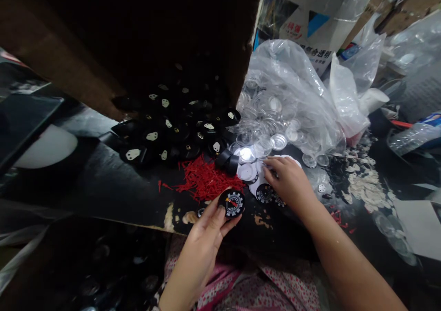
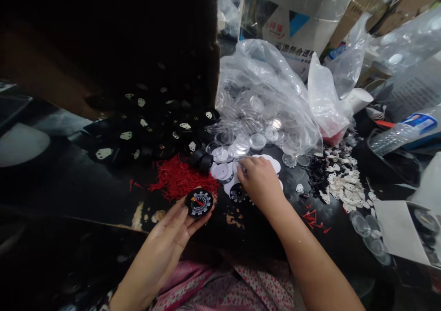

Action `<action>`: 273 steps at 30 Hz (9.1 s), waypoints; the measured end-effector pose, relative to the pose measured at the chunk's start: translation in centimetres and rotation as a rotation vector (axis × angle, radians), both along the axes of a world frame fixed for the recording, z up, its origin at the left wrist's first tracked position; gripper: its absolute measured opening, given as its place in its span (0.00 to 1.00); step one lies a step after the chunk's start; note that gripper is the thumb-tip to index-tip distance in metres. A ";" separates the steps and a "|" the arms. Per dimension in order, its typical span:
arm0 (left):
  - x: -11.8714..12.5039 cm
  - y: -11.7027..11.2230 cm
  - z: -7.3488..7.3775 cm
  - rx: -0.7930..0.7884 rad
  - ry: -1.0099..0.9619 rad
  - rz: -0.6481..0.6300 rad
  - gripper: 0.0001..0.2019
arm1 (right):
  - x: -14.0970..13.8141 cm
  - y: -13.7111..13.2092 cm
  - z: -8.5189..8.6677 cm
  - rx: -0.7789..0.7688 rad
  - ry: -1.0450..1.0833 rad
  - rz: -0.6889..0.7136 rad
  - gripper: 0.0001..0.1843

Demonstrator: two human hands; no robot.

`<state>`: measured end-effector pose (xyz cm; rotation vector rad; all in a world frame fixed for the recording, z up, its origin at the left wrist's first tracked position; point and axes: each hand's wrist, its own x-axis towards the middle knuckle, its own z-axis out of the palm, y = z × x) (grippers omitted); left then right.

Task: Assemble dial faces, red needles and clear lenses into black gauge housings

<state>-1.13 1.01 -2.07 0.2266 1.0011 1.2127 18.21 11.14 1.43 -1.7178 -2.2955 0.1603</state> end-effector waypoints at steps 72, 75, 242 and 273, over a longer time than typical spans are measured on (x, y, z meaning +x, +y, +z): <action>-15.1 -4.3 -0.2 0.252 1.671 -0.132 0.12 | -6.7 -8.7 1.7 -0.561 0.573 0.382 0.07; -16.3 0.3 0.7 0.244 1.721 -0.045 0.17 | -7.7 -9.0 1.8 -0.567 0.540 0.468 0.05; -0.2 0.1 0.9 0.016 -0.032 -0.028 0.12 | -1.3 -0.8 0.2 0.166 0.117 0.209 0.13; 0.9 -0.7 0.5 0.166 0.131 -0.241 0.16 | -3.2 -5.7 1.6 -0.066 0.487 -0.009 0.16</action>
